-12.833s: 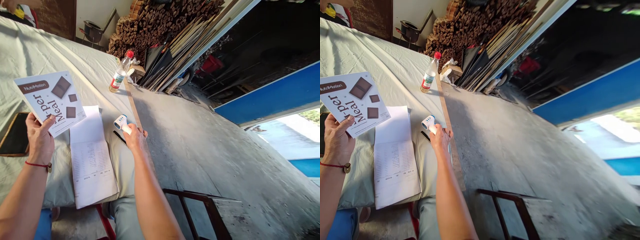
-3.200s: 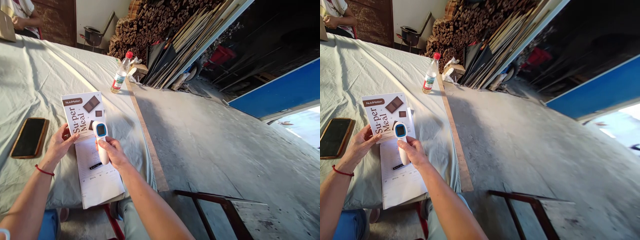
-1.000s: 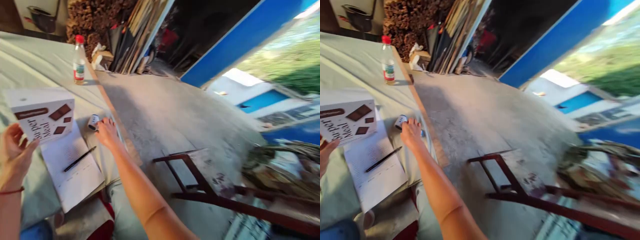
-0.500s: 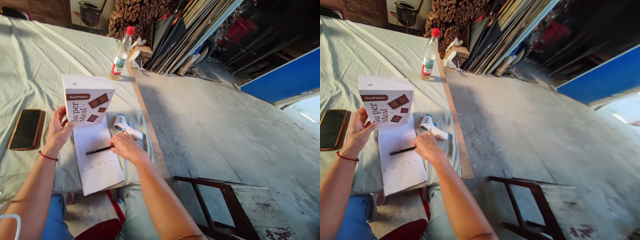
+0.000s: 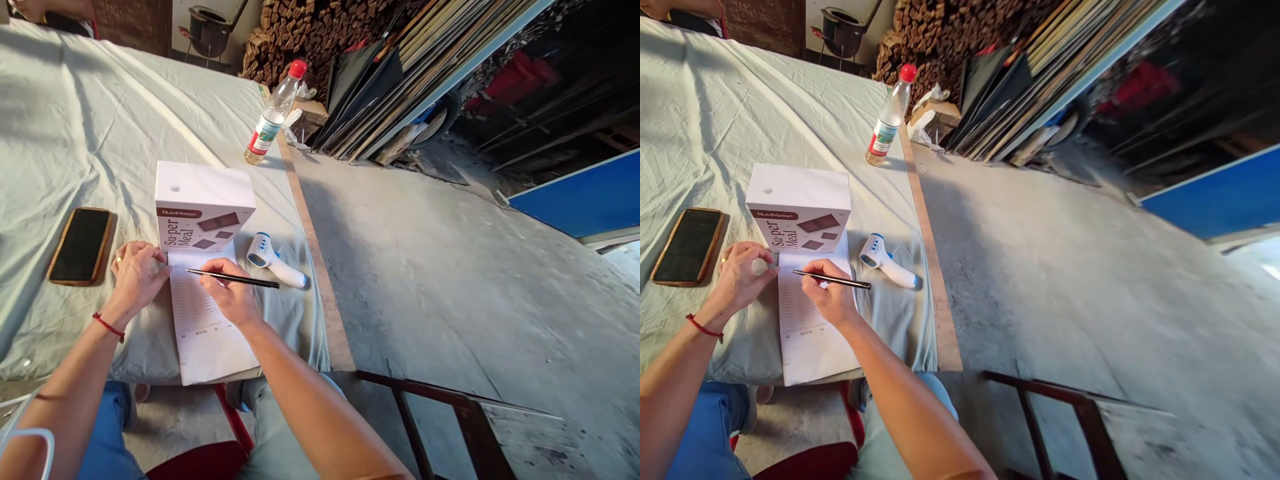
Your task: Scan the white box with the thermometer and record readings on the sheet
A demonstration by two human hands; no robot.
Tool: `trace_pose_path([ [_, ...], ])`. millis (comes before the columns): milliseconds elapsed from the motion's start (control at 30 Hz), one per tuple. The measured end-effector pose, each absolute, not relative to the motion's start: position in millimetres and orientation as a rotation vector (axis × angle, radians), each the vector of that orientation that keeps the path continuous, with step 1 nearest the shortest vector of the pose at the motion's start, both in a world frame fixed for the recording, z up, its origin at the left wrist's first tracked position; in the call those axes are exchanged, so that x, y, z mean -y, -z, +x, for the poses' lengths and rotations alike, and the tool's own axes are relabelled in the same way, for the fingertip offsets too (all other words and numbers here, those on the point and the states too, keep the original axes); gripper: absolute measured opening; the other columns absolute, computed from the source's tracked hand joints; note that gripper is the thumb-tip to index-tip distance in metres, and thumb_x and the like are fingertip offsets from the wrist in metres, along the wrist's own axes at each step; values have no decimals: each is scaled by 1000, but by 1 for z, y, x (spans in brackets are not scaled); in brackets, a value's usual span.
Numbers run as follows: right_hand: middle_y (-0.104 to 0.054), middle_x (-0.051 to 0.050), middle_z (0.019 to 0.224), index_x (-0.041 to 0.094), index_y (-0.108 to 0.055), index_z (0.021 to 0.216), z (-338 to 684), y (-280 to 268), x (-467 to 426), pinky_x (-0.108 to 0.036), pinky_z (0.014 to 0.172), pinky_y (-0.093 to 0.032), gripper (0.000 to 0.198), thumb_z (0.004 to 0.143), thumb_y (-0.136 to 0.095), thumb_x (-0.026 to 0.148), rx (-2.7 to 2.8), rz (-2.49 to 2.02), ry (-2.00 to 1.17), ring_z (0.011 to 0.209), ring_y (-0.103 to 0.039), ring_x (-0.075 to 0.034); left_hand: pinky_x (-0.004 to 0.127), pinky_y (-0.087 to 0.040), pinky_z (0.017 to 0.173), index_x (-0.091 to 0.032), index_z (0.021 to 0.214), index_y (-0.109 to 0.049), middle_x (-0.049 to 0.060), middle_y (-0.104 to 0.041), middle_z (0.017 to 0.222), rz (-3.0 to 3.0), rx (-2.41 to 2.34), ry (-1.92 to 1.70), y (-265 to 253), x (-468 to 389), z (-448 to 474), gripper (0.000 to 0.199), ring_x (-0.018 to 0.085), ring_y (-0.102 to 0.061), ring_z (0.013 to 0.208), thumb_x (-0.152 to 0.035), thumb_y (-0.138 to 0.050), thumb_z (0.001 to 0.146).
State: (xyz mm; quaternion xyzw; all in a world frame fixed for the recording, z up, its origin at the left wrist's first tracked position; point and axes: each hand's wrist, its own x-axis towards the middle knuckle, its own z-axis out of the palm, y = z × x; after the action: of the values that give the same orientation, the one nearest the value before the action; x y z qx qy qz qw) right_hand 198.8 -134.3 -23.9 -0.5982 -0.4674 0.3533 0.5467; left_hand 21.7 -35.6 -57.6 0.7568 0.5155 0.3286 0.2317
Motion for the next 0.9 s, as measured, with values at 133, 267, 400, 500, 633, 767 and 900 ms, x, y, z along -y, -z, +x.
trace_pose_path([
  [133, -64, -1, 73, 21, -59, 81, 177, 45, 119, -29, 64, -48, 24, 72, -58, 44, 999, -1422, -837, 64, -56, -15, 68, -33, 103, -25, 82, -72, 12, -65, 112, 2122, -1415, -842, 59, 49, 24, 14, 42, -47, 124, -25, -77, 69],
  [267, -61, 0, 70, 23, -55, 77, 166, 63, 110, -31, 69, -51, 21, 72, -55, 43, 1044, -1498, -712, 65, -56, -16, 65, -33, 104, -25, 84, -72, 12, -63, 121, 2201, -1422, -848, 62, 54, 26, 13, 40, -47, 125, -22, -75, 71],
  [400, -60, -1, 70, 23, -54, 77, 165, 72, 111, -32, 69, -51, 22, 76, -52, 45, 1106, -1521, -628, 66, -56, -17, 64, -34, 105, -24, 82, -70, 12, -63, 124, 2216, -1437, -803, 63, 55, 29, 13, 40, -48, 125, -21, -75, 70],
  [500, -61, -1, 70, 23, -56, 78, 166, 75, 112, -31, 67, -50, 23, 77, -53, 46, 1136, -1526, -613, 66, -56, -17, 65, -34, 105, -23, 80, -69, 12, -64, 123, 2197, -1440, -766, 62, 54, 30, 14, 42, -47, 127, -18, -75, 69],
  [633, -62, -2, 72, 23, -57, 79, 166, 76, 113, -32, 69, -50, 24, 78, -53, 46, 1166, -1551, -608, 67, -56, -18, 64, -35, 103, -23, 80, -69, 12, -64, 121, 2200, -1426, -780, 62, 55, 32, 15, 41, -47, 127, -13, -72, 69],
  [767, -62, -3, 73, 23, -59, 80, 165, 78, 111, -31, 69, -51, 23, 79, -53, 45, 1177, -1559, -598, 69, -57, -18, 65, -34, 103, -22, 79, -68, 13, -64, 121, 2182, -1425, -761, 60, 55, 33, 14, 42, -46, 128, -13, -72, 70],
  [900, -63, -2, 72, 22, -59, 80, 166, 82, 110, -30, 67, -50, 24, 82, -53, 45, 1216, -1530, -548, 67, -57, -17, 63, -34, 108, -21, 81, -70, 13, -62, 125, 2194, -1470, -637, 50, 57, 34, 11, 41, -44, 133, -15, -71, 73],
])
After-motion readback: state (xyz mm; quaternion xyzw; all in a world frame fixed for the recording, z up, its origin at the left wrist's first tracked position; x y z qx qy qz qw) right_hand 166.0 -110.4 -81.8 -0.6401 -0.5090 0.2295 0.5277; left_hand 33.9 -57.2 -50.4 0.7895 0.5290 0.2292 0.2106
